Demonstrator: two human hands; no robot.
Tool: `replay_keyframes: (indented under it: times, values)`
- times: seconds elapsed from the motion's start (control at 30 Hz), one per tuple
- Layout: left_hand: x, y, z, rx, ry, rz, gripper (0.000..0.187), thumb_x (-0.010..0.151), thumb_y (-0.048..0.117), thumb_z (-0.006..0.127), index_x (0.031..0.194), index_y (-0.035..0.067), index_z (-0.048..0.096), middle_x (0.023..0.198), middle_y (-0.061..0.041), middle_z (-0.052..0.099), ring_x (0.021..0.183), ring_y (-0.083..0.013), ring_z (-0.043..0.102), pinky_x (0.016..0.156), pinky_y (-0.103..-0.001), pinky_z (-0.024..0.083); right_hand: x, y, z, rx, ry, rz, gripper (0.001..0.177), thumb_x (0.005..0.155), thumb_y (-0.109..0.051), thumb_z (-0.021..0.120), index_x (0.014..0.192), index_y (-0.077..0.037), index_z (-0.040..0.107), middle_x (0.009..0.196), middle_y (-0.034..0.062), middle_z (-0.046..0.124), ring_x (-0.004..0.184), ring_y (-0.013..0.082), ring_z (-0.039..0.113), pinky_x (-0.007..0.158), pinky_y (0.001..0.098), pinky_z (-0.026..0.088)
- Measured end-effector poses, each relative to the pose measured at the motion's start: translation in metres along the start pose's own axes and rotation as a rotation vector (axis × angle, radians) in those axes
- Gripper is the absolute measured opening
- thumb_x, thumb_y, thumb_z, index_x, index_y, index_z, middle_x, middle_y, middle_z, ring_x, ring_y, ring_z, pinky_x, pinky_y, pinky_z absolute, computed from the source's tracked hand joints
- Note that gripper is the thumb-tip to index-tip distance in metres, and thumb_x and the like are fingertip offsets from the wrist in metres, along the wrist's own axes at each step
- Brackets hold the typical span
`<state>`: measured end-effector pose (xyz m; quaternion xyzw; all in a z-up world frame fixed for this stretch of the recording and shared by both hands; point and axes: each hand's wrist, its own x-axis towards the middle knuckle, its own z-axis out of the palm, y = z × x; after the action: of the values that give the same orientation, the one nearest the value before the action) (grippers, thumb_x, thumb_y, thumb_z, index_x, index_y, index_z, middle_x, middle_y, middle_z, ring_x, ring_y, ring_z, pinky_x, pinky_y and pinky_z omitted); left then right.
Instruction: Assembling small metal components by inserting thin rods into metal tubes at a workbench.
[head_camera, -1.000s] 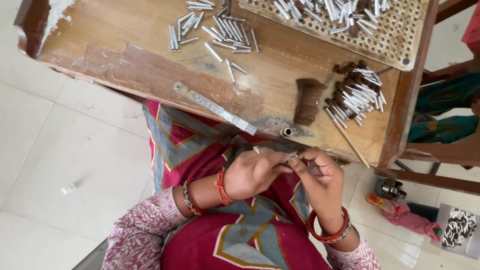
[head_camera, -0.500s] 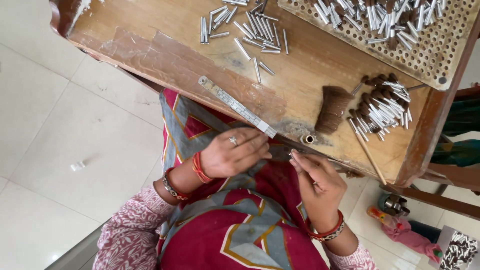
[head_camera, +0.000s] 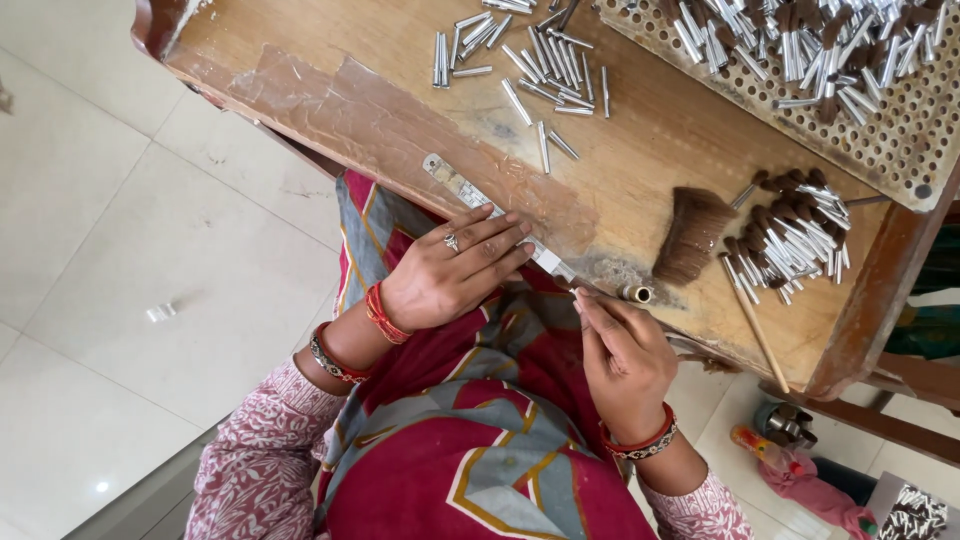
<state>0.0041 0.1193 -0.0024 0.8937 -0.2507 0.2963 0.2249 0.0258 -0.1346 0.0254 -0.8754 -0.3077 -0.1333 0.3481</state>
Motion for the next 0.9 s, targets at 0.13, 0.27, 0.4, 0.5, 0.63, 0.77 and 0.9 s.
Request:
replay_keyframes:
  times: [0.13, 0.27, 0.4, 0.5, 0.63, 0.77, 0.9]
  values:
    - [0.000, -0.001, 0.000, -0.013, 0.000, -0.003, 0.039, 0.096, 0.017, 0.076, 0.132, 0.004, 0.068, 0.140, -0.012, 0.064, 0.132, -0.0279, 0.062, 0.117, -0.046, 0.048, 0.002, 0.000, 0.002, -0.005, -0.018, 0.002, 0.029, 0.090, 0.004, 0.079, 0.117, -0.007, 0.077, 0.102, 0.0084, 0.074, 0.090, 0.0202, 0.072, 0.079, 0.0313, 0.057]
    - [0.000, -0.001, 0.001, -0.015, 0.001, -0.001, 0.039, 0.095, 0.017, 0.076, 0.131, 0.004, 0.068, 0.140, -0.013, 0.065, 0.132, -0.0279, 0.062, 0.117, -0.046, 0.048, 0.003, 0.000, 0.001, 0.002, -0.027, 0.006, 0.029, 0.090, 0.003, 0.079, 0.117, -0.008, 0.076, 0.104, 0.0079, 0.073, 0.091, 0.0202, 0.072, 0.079, 0.0315, 0.057]
    - [0.000, 0.002, -0.004, -0.022, 0.009, 0.005, 0.039, 0.095, 0.017, 0.076, 0.130, 0.003, 0.068, 0.139, -0.013, 0.065, 0.131, -0.0282, 0.062, 0.116, -0.046, 0.048, 0.005, -0.006, -0.002, -0.053, -0.054, -0.002, 0.031, 0.088, 0.004, 0.078, 0.116, -0.007, 0.077, 0.104, 0.0085, 0.073, 0.091, 0.0225, 0.071, 0.080, 0.0336, 0.056]
    - [0.011, 0.007, -0.005, -0.051, 0.037, 0.028, 0.038, 0.094, 0.018, 0.078, 0.127, 0.002, 0.069, 0.135, -0.014, 0.067, 0.129, -0.0294, 0.064, 0.114, -0.046, 0.049, 0.009, -0.013, -0.016, -0.088, -0.017, 0.019, 0.028, 0.089, 0.004, 0.077, 0.115, -0.007, 0.076, 0.105, 0.0084, 0.073, 0.092, 0.0237, 0.071, 0.081, 0.0348, 0.057]
    - [0.035, 0.011, -0.002, -0.129, 0.074, -0.018, 0.039, 0.091, 0.019, 0.081, 0.123, 0.000, 0.069, 0.128, -0.015, 0.069, 0.124, -0.0301, 0.066, 0.111, -0.047, 0.051, 0.013, -0.007, -0.049, -0.169, 0.112, -0.006, 0.029, 0.086, 0.004, 0.076, 0.113, -0.008, 0.076, 0.105, 0.0072, 0.073, 0.096, 0.0248, 0.068, 0.085, 0.0352, 0.055]
    - [0.068, 0.015, 0.005, -0.301, 0.056, -0.097, 0.038, 0.091, 0.020, 0.082, 0.122, 0.002, 0.069, 0.124, -0.014, 0.071, 0.118, -0.0295, 0.069, 0.110, -0.047, 0.054, 0.025, 0.036, -0.080, -0.387, 0.187, 0.130, 0.027, 0.086, 0.000, 0.077, 0.112, -0.010, 0.079, 0.102, 0.0053, 0.074, 0.098, 0.0262, 0.060, 0.089, 0.0377, 0.048]
    - [0.114, 0.010, 0.035, -0.386, -0.040, -0.116, 0.043, 0.089, 0.022, 0.082, 0.125, 0.002, 0.068, 0.124, -0.015, 0.071, 0.115, -0.0350, 0.067, 0.101, -0.046, 0.055, 0.021, 0.073, -0.089, -0.428, 0.148, 0.223, 0.025, 0.091, -0.004, 0.077, 0.115, -0.012, 0.081, 0.102, 0.0049, 0.073, 0.099, 0.0274, 0.057, 0.089, 0.0379, 0.047]
